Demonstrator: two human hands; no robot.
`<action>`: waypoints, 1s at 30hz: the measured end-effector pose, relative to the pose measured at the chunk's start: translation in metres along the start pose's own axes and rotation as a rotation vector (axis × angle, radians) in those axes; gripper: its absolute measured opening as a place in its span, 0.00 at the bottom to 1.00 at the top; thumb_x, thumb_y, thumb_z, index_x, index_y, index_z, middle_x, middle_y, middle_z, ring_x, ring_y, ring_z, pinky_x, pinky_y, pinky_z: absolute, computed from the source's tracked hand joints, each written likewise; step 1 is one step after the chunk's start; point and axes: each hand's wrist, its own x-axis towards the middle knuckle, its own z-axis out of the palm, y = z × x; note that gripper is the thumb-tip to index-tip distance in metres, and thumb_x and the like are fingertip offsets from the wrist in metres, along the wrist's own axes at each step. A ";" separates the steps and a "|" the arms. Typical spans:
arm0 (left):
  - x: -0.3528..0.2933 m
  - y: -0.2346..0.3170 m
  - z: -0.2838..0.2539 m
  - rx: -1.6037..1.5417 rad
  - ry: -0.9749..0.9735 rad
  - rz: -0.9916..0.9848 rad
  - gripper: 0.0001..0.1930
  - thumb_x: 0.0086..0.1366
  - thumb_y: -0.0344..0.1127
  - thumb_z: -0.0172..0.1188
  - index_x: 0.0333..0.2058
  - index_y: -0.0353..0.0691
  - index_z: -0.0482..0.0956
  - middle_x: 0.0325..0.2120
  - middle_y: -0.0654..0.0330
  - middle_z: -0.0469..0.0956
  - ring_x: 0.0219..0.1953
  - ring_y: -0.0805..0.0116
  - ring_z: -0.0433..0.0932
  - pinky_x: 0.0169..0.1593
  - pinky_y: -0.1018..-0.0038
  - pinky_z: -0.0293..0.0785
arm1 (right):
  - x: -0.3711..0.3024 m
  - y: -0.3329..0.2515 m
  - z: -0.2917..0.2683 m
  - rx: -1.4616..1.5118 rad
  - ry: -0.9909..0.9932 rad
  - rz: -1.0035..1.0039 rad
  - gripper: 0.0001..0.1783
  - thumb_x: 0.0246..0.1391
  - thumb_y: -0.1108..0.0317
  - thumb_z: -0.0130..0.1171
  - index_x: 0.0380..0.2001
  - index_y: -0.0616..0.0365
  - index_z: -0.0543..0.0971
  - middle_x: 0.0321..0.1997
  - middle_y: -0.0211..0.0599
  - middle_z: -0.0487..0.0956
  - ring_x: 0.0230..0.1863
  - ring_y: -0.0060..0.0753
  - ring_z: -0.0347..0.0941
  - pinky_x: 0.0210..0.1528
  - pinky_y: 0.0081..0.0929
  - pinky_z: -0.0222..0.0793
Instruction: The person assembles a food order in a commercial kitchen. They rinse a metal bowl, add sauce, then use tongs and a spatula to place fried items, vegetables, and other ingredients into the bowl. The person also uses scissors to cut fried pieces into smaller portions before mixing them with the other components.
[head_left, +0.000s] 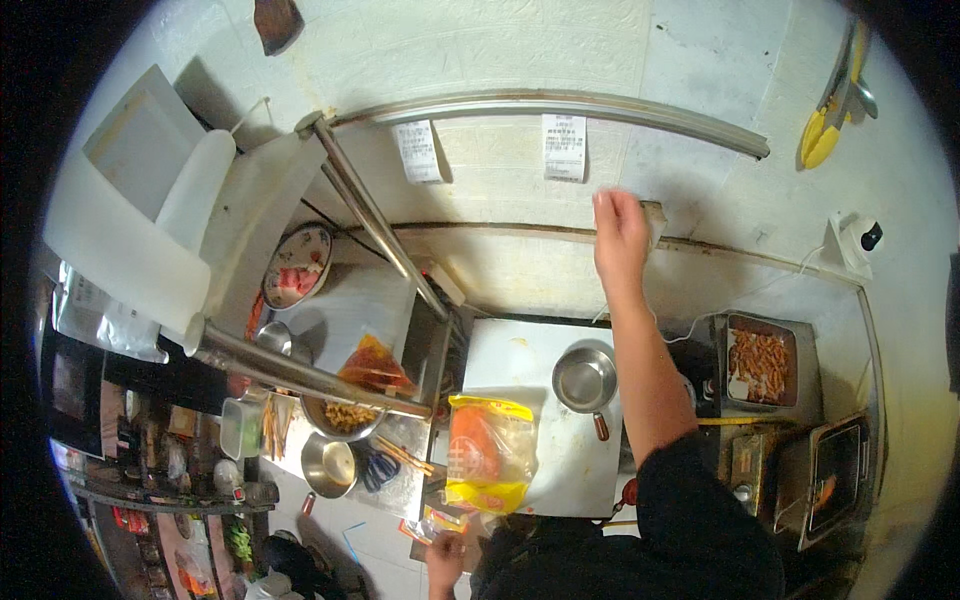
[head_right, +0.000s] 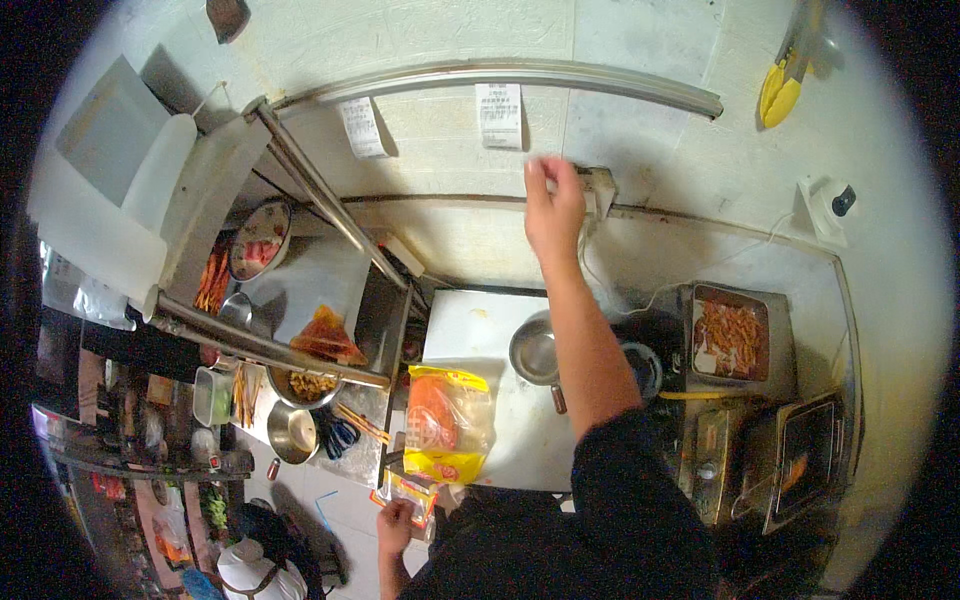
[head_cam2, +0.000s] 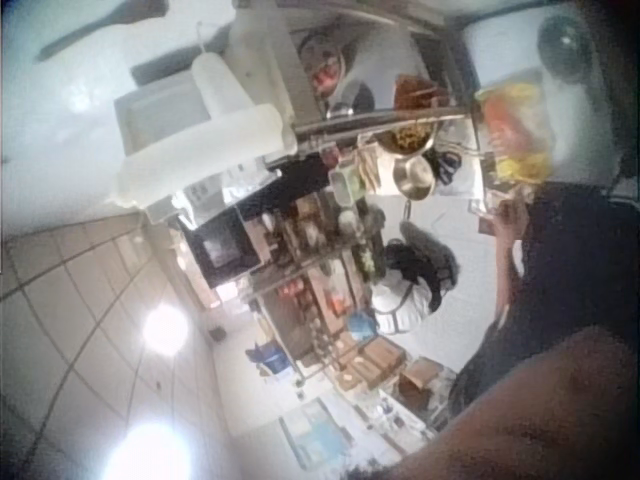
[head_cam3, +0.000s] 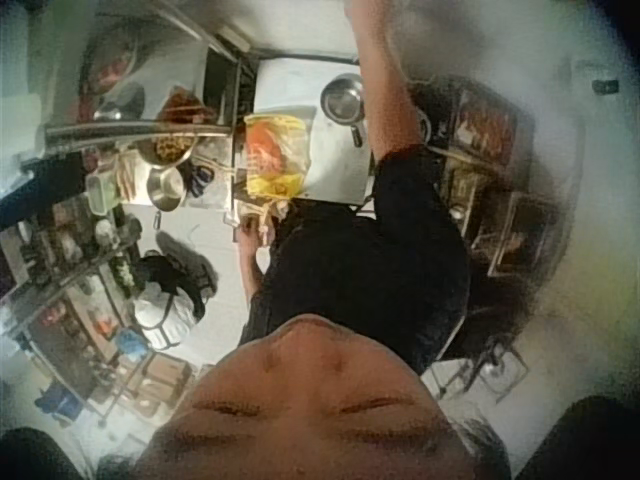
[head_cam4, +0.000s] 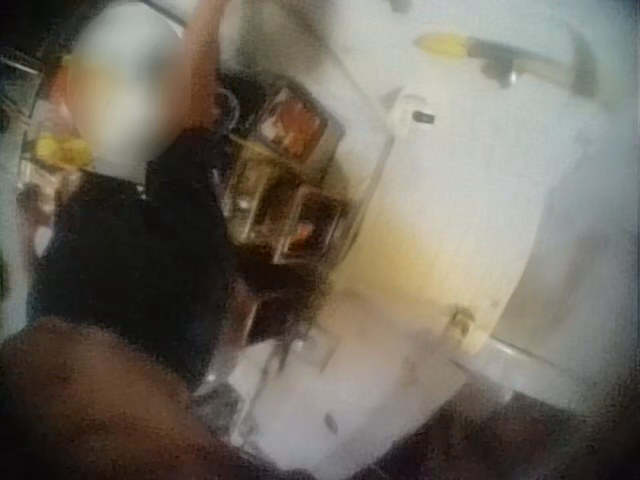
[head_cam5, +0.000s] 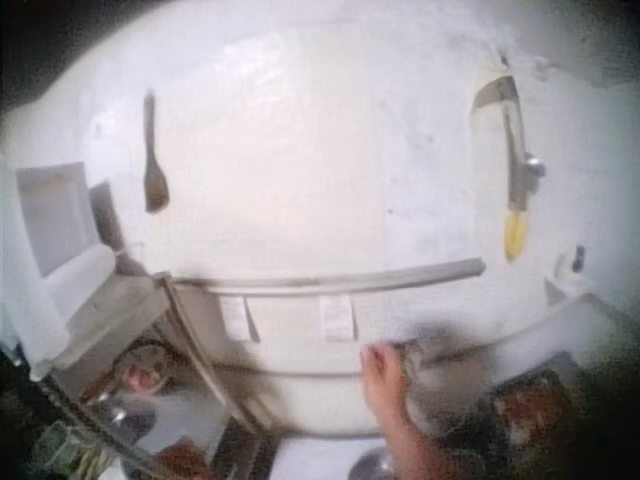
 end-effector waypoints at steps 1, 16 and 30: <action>-0.001 0.000 -0.015 -0.127 0.017 -0.118 0.11 0.67 0.34 0.58 0.30 0.31 0.79 0.23 0.57 0.79 0.25 0.73 0.75 0.32 0.71 0.73 | -0.033 0.009 -0.012 0.070 -0.081 0.081 0.16 0.67 0.61 0.55 0.39 0.66 0.80 0.36 0.35 0.82 0.39 0.24 0.76 0.44 0.25 0.71; 0.153 -0.128 -0.303 0.617 0.673 0.048 0.20 0.64 0.45 0.60 0.48 0.37 0.78 0.48 0.44 0.76 0.51 0.44 0.74 0.54 0.53 0.70 | -0.473 -0.034 -0.070 -0.275 -1.093 0.680 0.07 0.60 0.69 0.57 0.39 0.60 0.78 0.35 0.41 0.83 0.34 0.33 0.79 0.39 0.30 0.75; 0.195 -0.189 -0.270 -0.179 -0.020 -0.405 0.27 0.66 0.57 0.55 0.19 0.39 0.76 0.10 0.64 0.68 0.12 0.74 0.66 0.18 0.73 0.61 | -0.562 -0.116 0.007 -0.590 -1.314 0.508 0.21 0.57 0.60 0.62 0.48 0.63 0.76 0.41 0.49 0.82 0.41 0.44 0.80 0.45 0.37 0.75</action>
